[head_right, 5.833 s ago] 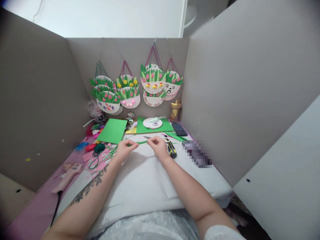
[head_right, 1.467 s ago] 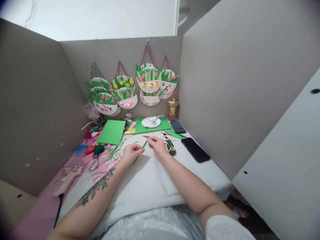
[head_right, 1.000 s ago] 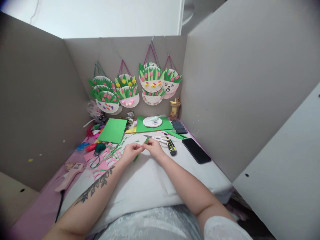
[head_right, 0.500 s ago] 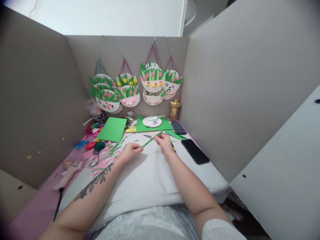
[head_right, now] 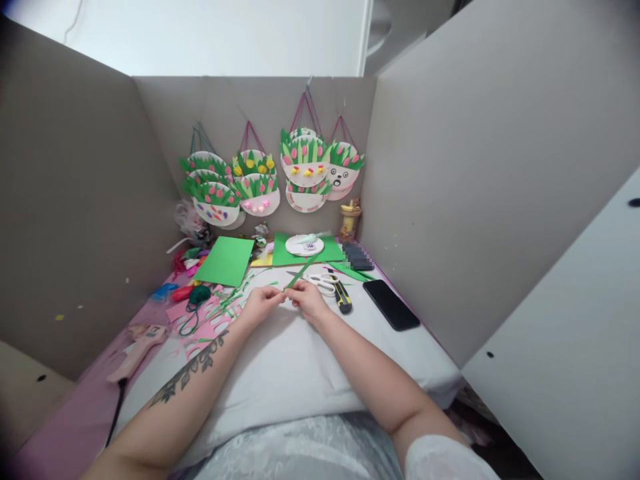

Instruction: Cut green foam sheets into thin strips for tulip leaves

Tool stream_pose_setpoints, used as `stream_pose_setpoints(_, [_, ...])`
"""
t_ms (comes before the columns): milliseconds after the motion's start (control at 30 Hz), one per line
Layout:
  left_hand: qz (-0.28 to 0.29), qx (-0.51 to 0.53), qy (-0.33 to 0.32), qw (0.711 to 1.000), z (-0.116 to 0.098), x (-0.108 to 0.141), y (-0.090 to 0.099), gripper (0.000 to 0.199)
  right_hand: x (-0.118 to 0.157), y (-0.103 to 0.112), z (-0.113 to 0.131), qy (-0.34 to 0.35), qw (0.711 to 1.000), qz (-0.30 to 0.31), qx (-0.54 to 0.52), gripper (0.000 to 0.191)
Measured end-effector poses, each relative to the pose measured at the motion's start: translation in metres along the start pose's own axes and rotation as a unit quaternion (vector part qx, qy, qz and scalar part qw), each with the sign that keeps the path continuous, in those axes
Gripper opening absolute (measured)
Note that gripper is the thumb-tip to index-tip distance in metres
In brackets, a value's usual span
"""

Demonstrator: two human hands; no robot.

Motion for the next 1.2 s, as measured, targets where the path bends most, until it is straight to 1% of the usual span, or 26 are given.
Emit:
stream_pose_setpoints(67, [0.003,0.005,-0.003,1.0,-0.002,0.001,-0.002,0.026,-0.001,0.002,-0.002,-0.01,0.999,-0.01,-0.032,0.027])
stream_pose_setpoints(200, [0.018,0.01,-0.007,1.0,-0.009,0.004,-0.008,0.025,-0.006,0.015,0.001,-0.018,0.996,-0.035,-0.083,0.029])
stream_pose_setpoints(400, [0.03,0.015,-0.013,0.999,-0.018,0.004,-0.012,0.025,-0.007,0.026,0.007,-0.025,0.992,-0.048,-0.113,0.028])
stream_pose_setpoints(600, [0.028,0.025,0.002,0.999,-0.011,0.005,-0.011,0.023,-0.01,0.039,0.014,-0.019,0.992,-0.058,-0.112,0.029])
stream_pose_setpoints(667, [0.023,0.029,0.007,0.999,-0.008,0.006,-0.009,0.023,-0.009,0.035,0.011,-0.025,0.993,-0.052,-0.106,0.03])
stream_pose_setpoints(833, [0.011,0.037,0.005,0.999,-0.006,0.005,-0.004,0.025,-0.001,0.009,-0.003,-0.06,0.994,-0.005,-0.095,0.033])
stream_pose_setpoints(933, [0.013,0.039,0.002,0.999,-0.005,0.004,-0.004,0.024,0.002,0.0,-0.007,-0.073,0.993,0.012,-0.096,0.035])
stream_pose_setpoints(1067, [0.018,0.04,0.002,0.999,-0.002,0.003,-0.007,0.023,0.001,0.0,-0.01,-0.077,0.992,0.01,-0.103,0.029])
stream_pose_setpoints(1200, [0.024,0.037,0.001,0.999,-0.002,0.004,-0.007,0.023,-0.004,0.009,-0.012,-0.071,0.991,-0.008,-0.114,0.029])
Point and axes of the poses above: each hand's wrist, its own x-axis away from the middle knuckle, its own y-axis out of the back of the hand, z = x × y, the point moved 8 cm from there along -x, towards the middle knuckle, and after that the axes turned 8 degrees about x, right-handed, at the moved point
